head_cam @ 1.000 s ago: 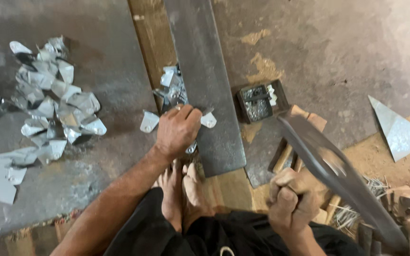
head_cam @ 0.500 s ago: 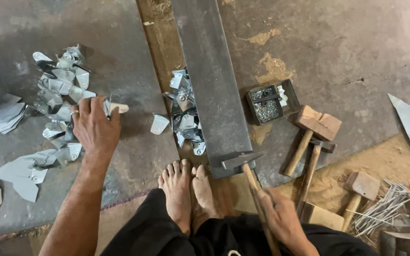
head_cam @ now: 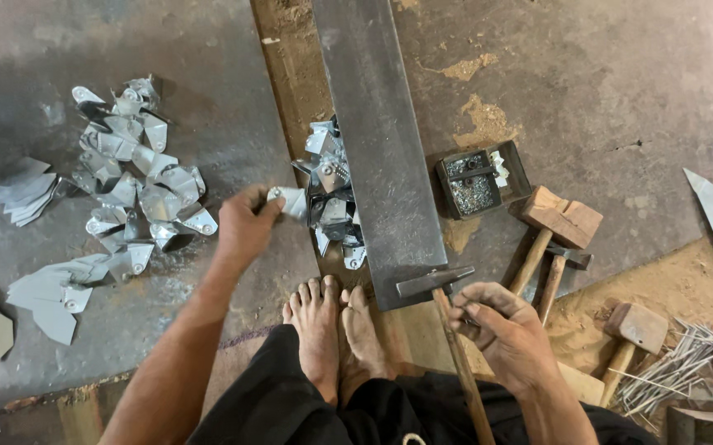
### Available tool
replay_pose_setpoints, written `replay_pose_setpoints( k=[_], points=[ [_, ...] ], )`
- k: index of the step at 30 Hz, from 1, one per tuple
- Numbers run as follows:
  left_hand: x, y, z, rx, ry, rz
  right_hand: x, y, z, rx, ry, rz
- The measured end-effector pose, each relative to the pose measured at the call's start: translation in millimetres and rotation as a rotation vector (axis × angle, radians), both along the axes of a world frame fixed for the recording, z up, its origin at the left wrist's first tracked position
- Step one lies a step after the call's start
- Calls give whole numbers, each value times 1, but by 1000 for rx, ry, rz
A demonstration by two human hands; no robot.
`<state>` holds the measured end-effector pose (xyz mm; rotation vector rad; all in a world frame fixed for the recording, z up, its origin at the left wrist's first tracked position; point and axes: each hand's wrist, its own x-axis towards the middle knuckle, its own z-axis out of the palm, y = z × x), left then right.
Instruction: The person sits on the floor and hammers small cut sheet-metal pieces against a long steel bar, bending them into curved shapes. They place each formed piece onto a growing pile of finished pieces beside the bar and pick up new flat pieces to shape.
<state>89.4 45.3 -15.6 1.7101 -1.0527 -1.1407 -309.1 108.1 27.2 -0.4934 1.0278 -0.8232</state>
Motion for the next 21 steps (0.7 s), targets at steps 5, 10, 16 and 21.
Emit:
replay_pose_setpoints(
  k=[5,10,16,21],
  points=[
    [12,7,8,-106,-527,-33,24,-12,12,72,76,39],
    [13,21,10,-115,-670,64,47,-31,27,107,196,88],
    [14,-1,2,-202,-722,-193,68,-52,29,-14,249,108],
    [2,-3,5,60,-576,-73,88,-78,14,-141,454,181]
  ],
)
